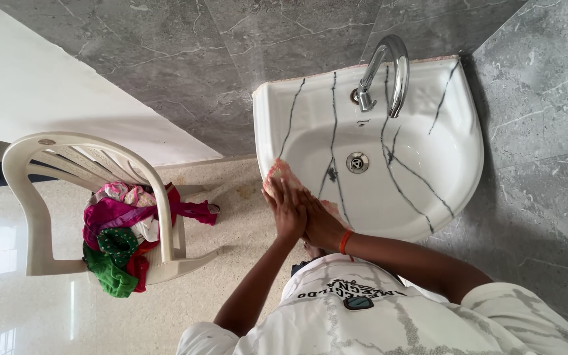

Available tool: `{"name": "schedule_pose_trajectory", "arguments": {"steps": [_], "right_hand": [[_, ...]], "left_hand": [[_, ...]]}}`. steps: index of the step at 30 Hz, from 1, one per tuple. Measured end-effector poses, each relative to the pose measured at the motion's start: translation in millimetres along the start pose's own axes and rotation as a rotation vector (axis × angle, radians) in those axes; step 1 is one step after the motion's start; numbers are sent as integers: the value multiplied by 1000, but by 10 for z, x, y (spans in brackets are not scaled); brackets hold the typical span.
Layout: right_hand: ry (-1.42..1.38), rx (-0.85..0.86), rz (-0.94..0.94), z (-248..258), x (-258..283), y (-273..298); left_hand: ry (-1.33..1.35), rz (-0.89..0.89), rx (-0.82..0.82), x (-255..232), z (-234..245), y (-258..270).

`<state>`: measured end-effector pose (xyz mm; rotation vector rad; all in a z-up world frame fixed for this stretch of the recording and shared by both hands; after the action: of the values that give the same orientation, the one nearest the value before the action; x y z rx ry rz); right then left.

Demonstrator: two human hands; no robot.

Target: The person scrubs a white marble-patterned bathroom sink using a pink cloth. They wipe the basin, faucet, and surrounding surfaces repeatedly with both hands.

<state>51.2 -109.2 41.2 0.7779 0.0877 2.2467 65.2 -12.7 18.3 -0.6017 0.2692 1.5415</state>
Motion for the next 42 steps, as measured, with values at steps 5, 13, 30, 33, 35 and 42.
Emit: {"name": "schedule_pose_trajectory", "arguments": {"steps": [5, 13, 30, 33, 35, 42], "right_hand": [[-88, -129, -55, -7, 6, -543], [-77, -407, -189, 354, -50, -1499], [-130, -523, -287, 593, -882, -2540], [55, -593, -213, 639, -706, -2359], [62, -617, -183, 664, -622, -2185], [-20, -398, -144, 459, -122, -1397]], "left_hand": [[-92, -67, 119, 270, -39, -533], [241, -532, -18, 761, 119, -1592], [-50, 27, 464, 1357, -941, -2905], [-17, -184, 215, 1274, -886, -2761], [62, -244, 202, 1307, -879, -2594], [-91, -234, 155, 1162, -529, -1432]]}}
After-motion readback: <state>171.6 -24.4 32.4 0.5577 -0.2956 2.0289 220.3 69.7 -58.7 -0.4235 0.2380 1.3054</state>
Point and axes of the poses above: each hand's wrist, its own y-axis away from the middle knuckle, its own z-axis out of the back of the hand, x = y × z, the point moved 6 cm from there along -y, towards the middle knuckle, and after that the axes turned 3 degrees about -y, right-handed, at the moved point
